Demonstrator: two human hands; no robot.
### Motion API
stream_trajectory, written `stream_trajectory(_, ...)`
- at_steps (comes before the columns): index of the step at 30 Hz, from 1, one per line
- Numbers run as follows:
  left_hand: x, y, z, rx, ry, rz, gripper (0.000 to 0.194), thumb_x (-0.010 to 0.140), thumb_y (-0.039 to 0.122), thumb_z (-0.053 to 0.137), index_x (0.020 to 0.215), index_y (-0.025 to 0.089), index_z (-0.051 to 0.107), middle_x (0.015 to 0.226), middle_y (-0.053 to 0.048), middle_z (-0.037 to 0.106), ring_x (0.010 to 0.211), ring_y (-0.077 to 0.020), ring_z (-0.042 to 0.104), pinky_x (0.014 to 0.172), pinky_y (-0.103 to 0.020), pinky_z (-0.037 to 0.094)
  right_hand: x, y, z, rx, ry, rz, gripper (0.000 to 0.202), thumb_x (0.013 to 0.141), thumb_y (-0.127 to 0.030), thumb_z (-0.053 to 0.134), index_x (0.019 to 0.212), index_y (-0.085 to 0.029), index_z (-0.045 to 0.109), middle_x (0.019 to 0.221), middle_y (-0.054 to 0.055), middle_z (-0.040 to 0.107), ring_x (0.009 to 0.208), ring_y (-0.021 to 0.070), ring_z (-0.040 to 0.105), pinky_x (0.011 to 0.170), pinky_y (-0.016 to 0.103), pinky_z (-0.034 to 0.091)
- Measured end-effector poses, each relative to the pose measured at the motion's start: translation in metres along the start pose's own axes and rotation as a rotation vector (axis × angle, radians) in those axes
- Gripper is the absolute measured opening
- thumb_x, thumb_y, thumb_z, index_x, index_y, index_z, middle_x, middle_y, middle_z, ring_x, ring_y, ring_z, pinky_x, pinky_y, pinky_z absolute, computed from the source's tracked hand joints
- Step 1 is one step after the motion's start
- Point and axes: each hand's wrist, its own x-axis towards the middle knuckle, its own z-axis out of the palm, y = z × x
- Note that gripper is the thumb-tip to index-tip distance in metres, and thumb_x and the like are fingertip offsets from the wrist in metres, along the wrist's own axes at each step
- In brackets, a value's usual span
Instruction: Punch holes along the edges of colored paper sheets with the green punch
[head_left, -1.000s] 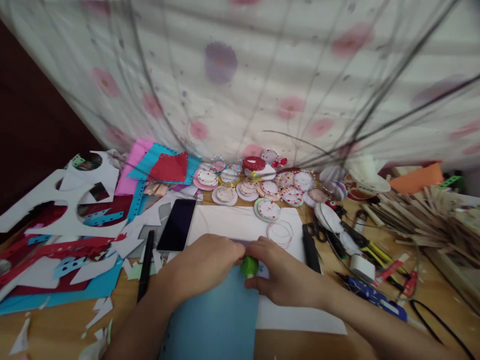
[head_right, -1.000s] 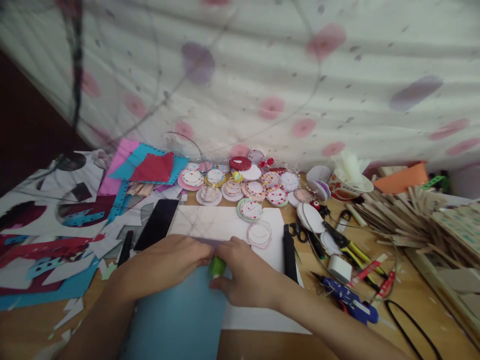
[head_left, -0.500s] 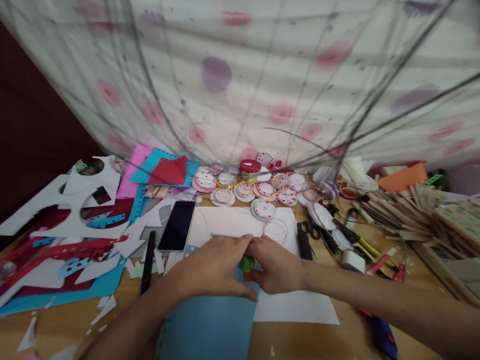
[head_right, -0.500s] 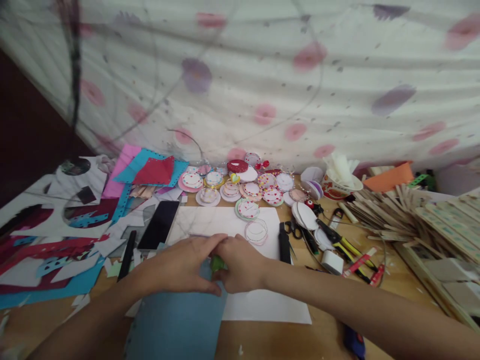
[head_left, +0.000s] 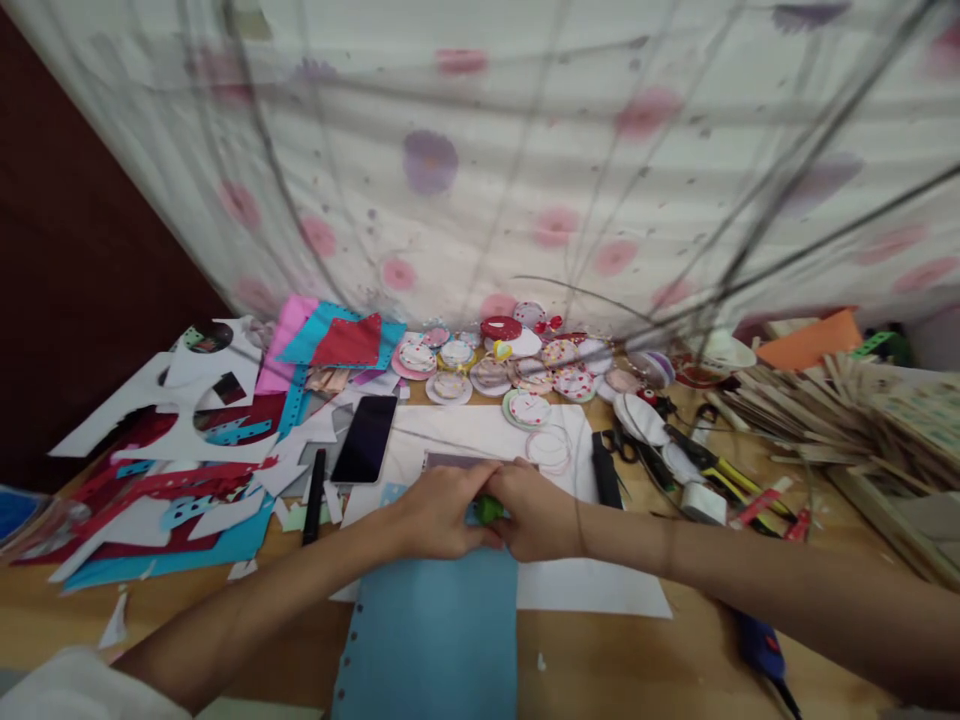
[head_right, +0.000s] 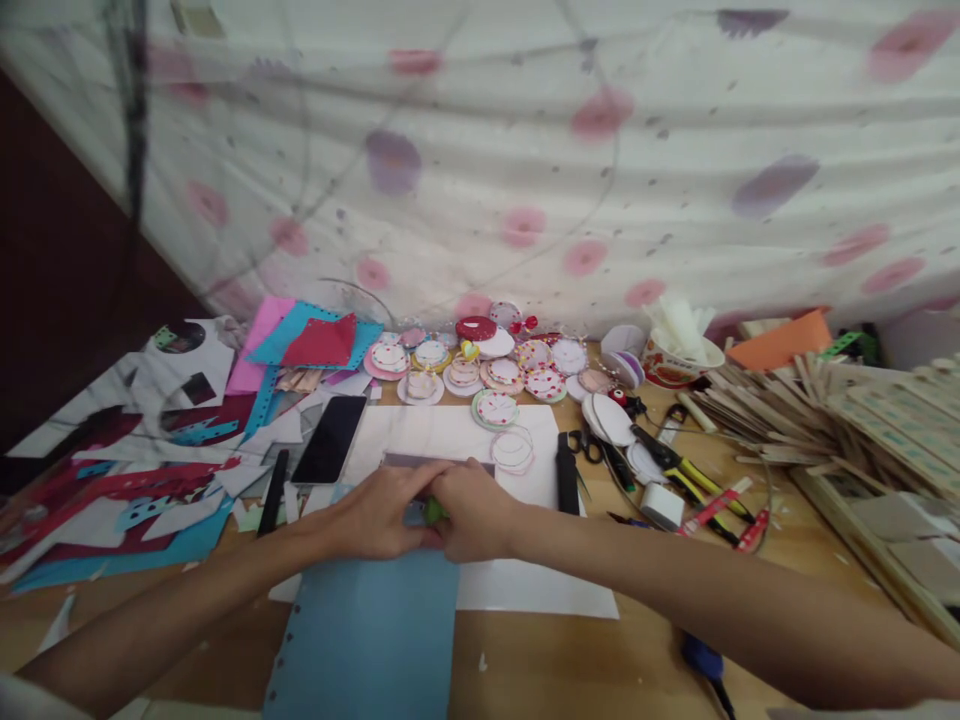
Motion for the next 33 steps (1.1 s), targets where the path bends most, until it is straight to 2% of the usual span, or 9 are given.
stream_trajectory(6,0.005,-0.002,-0.001,-0.032,-0.009,-0.059,0.077,0.061,0.04,0.08,0.128,0.017,0.048,0.112,-0.012,0.068,0.098,-0.0304,0.065,0.081,-0.038,0.048,-0.002,0.012,-0.005,0.146,-0.02,-0.028,0.037,0.067,-0.013,0.067,0.103,-0.015,0.066,0.109,0.012,0.068,0.098,0.0284,0.062,0.084,0.038,0.043)
stream_trajectory(10,0.002,-0.006,-0.006,-0.096,0.003,-0.088,0.081,0.059,0.036,0.082,0.127,0.012,0.048,0.108,-0.014,0.068,0.099,-0.0278,0.063,0.083,-0.036,0.048,-0.006,0.026,-0.01,0.343,-0.028,-0.039,0.032,0.073,-0.024,0.069,0.104,-0.017,0.064,0.097,0.003,0.068,0.081,0.018,0.062,0.071,0.027,0.046)
stream_trajectory(13,-0.007,-0.006,-0.011,-0.156,0.022,-0.115,0.061,0.068,0.023,0.075,0.124,0.013,0.052,0.103,-0.009,0.069,0.09,-0.0214,0.065,0.079,-0.031,0.049,-0.01,0.035,-0.012,0.501,0.007,0.007,0.025,0.082,-0.035,0.063,0.096,-0.015,0.065,0.08,0.001,0.065,0.071,0.0152,0.058,0.063,0.025,0.044)
stream_trajectory(18,-0.025,-0.009,-0.014,-0.25,0.105,-0.161,0.023,0.076,0.02,0.066,0.099,0.016,0.066,0.098,-0.004,0.071,0.089,-0.0181,0.065,0.081,-0.027,0.048,-0.022,0.037,-0.01,0.764,0.096,0.101,0.037,0.091,-0.049,0.048,0.093,-0.015,0.062,0.084,0.003,0.065,0.077,0.0153,0.059,0.07,0.027,0.045)
stream_trajectory(20,-0.033,-0.011,-0.014,-0.276,0.16,-0.185,0.014,0.08,0.024,0.062,0.091,0.017,0.067,0.094,-0.003,0.071,0.088,-0.018,0.065,0.081,-0.027,0.048,-0.026,0.036,-0.006,0.842,0.129,0.141,0.04,0.091,-0.052,0.048,0.09,-0.015,0.061,0.083,0.004,0.066,0.076,0.0159,0.059,0.071,0.028,0.045)
stream_trajectory(24,-0.053,-0.012,-0.016,-0.356,0.325,-0.246,0.017,0.085,0.033,0.056,0.087,0.018,0.065,0.085,-0.002,0.069,0.082,-0.0174,0.063,0.074,-0.024,0.047,-0.03,0.032,0.003,0.981,0.19,0.184,0.038,0.087,-0.053,0.054,0.095,-0.016,0.06,0.093,0.006,0.068,0.084,0.0185,0.061,0.076,0.03,0.047)
stream_trajectory(29,-0.078,-0.011,-0.005,-0.715,0.773,-0.393,0.024,0.08,0.042,0.064,0.092,0.021,0.062,0.079,0.001,0.066,0.072,-0.0147,0.059,0.063,-0.019,0.044,-0.029,0.027,0.013,1.138,0.242,0.188,0.034,0.087,-0.049,0.058,0.102,-0.018,0.056,0.104,0.009,0.067,0.091,0.0196,0.063,0.079,0.033,0.049)
stream_trajectory(31,-0.081,-0.011,0.008,-0.745,0.828,-0.451,0.028,0.08,0.044,0.062,0.095,0.021,0.061,0.077,0.001,0.066,0.068,-0.0148,0.058,0.06,-0.02,0.044,-0.029,0.027,0.014,1.182,0.256,0.186,0.033,0.088,-0.048,0.057,0.101,-0.018,0.055,0.103,0.01,0.068,0.089,0.0193,0.064,0.079,0.034,0.049)
stream_trajectory(33,-0.079,-0.011,0.023,-0.678,0.798,-0.474,0.028,0.082,0.045,0.059,0.094,0.019,0.061,0.073,0.0,0.065,0.066,-0.0158,0.058,0.058,-0.021,0.043,-0.03,0.028,0.012,1.189,0.277,0.184,0.032,0.088,-0.048,0.058,0.099,-0.018,0.057,0.101,0.01,0.069,0.089,0.0188,0.064,0.082,0.035,0.048)
